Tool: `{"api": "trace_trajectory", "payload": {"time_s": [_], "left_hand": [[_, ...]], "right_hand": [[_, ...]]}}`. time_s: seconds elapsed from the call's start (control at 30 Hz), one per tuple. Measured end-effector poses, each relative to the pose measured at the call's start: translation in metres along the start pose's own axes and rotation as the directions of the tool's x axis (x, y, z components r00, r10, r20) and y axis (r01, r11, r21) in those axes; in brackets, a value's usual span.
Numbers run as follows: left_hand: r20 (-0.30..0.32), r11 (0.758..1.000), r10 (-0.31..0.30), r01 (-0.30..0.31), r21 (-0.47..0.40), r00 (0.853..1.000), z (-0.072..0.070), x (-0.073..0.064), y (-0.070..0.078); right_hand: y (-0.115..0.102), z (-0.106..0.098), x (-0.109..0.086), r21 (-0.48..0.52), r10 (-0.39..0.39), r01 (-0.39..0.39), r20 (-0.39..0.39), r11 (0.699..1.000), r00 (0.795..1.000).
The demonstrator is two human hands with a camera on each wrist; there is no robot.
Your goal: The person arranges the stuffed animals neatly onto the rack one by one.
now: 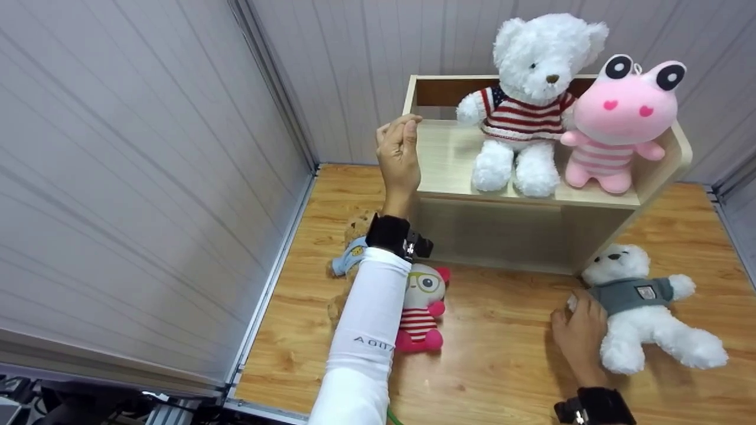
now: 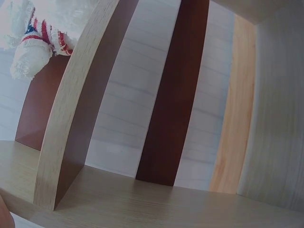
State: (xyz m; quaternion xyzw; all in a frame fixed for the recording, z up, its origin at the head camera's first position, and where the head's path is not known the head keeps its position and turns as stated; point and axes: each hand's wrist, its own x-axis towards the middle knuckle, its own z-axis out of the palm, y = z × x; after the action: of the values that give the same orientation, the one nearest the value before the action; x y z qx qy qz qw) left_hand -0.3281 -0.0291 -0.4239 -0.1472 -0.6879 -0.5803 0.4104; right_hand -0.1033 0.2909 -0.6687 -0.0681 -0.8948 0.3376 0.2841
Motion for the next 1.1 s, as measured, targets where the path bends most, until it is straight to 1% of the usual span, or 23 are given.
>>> {"api": "trace_trajectory", "payload": {"time_s": [0.17,0.23,0.33,0.37,0.43,0.47,0.53,0.6,0.67,0.7,0.73,0.77,0.8,0.83,0.87,0.9,0.97,1.03,1.1], "left_hand": [[0.003,1.000,-0.002,0.002,0.005,1.000,0.000,-0.001,0.001],[0.010,1.000,-0.004,0.004,0.010,1.000,0.000,-0.001,0.001],[0.014,1.000,-0.014,0.014,0.013,1.000,-0.001,-0.001,0.000],[0.013,1.000,-0.017,0.017,0.012,1.000,-0.001,-0.001,0.000],[0.011,1.000,-0.026,0.026,0.008,1.000,-0.002,-0.001,0.001],[0.010,1.000,-0.030,0.030,0.006,0.999,-0.002,0.000,0.001],[0.011,0.999,-0.032,0.032,0.003,0.999,-0.003,0.000,0.002],[0.012,1.000,-0.031,0.030,0.004,0.999,-0.004,0.000,0.002],[0.013,1.000,-0.029,0.029,0.005,0.999,-0.004,0.000,0.003],[0.015,1.000,-0.027,0.027,0.004,1.000,-0.003,0.000,0.003],[0.015,1.000,-0.027,0.027,0.003,1.000,-0.003,0.000,0.003],[0.016,1.000,-0.029,0.029,0.002,0.999,-0.003,0.000,0.003],[0.016,1.000,-0.030,0.030,0.001,0.999,-0.003,0.000,0.003],[0.016,0.999,-0.033,0.033,-0.002,0.999,-0.002,0.000,0.002],[0.016,0.999,-0.034,0.034,-0.004,0.999,-0.002,0.000,0.002],[0.016,0.999,-0.035,0.035,-0.004,0.999,-0.002,0.000,0.002],[0.017,0.999,-0.037,0.037,-0.003,0.999,-0.002,0.000,0.002],[0.022,0.999,-0.037,0.037,-0.001,0.999,-0.002,-0.001,0.002],[0.026,0.999,-0.036,0.036,0.001,0.999,-0.002,-0.001,0.001]], "right_hand": [[0.002,0.009,-0.025,0.001,-0.004,0.004,0.053,1.000,0.999],[0.001,0.013,-0.035,-0.022,-0.001,0.003,0.067,1.000,0.998],[-0.002,0.016,-0.044,-0.046,0.003,0.001,0.089,0.999,0.996],[-0.005,0.016,-0.046,-0.047,0.012,-0.008,0.103,0.999,0.995],[-0.011,0.014,-0.048,-0.039,0.059,-0.054,0.152,0.998,0.987],[-0.014,0.013,-0.048,-0.033,0.091,-0.086,0.186,0.996,0.978],[-0.022,0.009,-0.048,-0.020,0.165,-0.165,0.264,0.986,0.950],[-0.029,0.004,-0.047,-0.021,0.238,-0.247,0.348,0.969,0.907],[-0.035,0.000,-0.044,-0.020,0.281,-0.301,0.415,0.954,0.865],[-0.039,-0.003,-0.041,-0.015,0.295,-0.322,0.441,0.947,0.847],[-0.042,-0.005,-0.038,-0.010,0.303,-0.336,0.457,0.942,0.836],[-0.045,-0.008,-0.035,0.000,0.309,-0.348,0.462,0.937,0.831],[-0.049,-0.011,-0.031,0.010,0.309,-0.351,0.457,0.936,0.834],[-0.053,-0.014,-0.025,0.029,0.303,-0.351,0.442,0.936,0.844],[-0.056,-0.017,-0.019,0.057,0.294,-0.345,0.410,0.937,0.864],[-0.060,-0.020,-0.011,0.087,0.278,-0.330,0.366,0.940,0.888],[-0.068,-0.030,0.007,0.128,0.248,-0.286,0.253,0.950,0.935],[-0.076,-0.042,0.029,0.171,0.215,-0.235,0.128,0.957,0.968],[-0.085,-0.058,0.053,0.200,0.199,-0.196,0.005,0.960,0.980]]}}
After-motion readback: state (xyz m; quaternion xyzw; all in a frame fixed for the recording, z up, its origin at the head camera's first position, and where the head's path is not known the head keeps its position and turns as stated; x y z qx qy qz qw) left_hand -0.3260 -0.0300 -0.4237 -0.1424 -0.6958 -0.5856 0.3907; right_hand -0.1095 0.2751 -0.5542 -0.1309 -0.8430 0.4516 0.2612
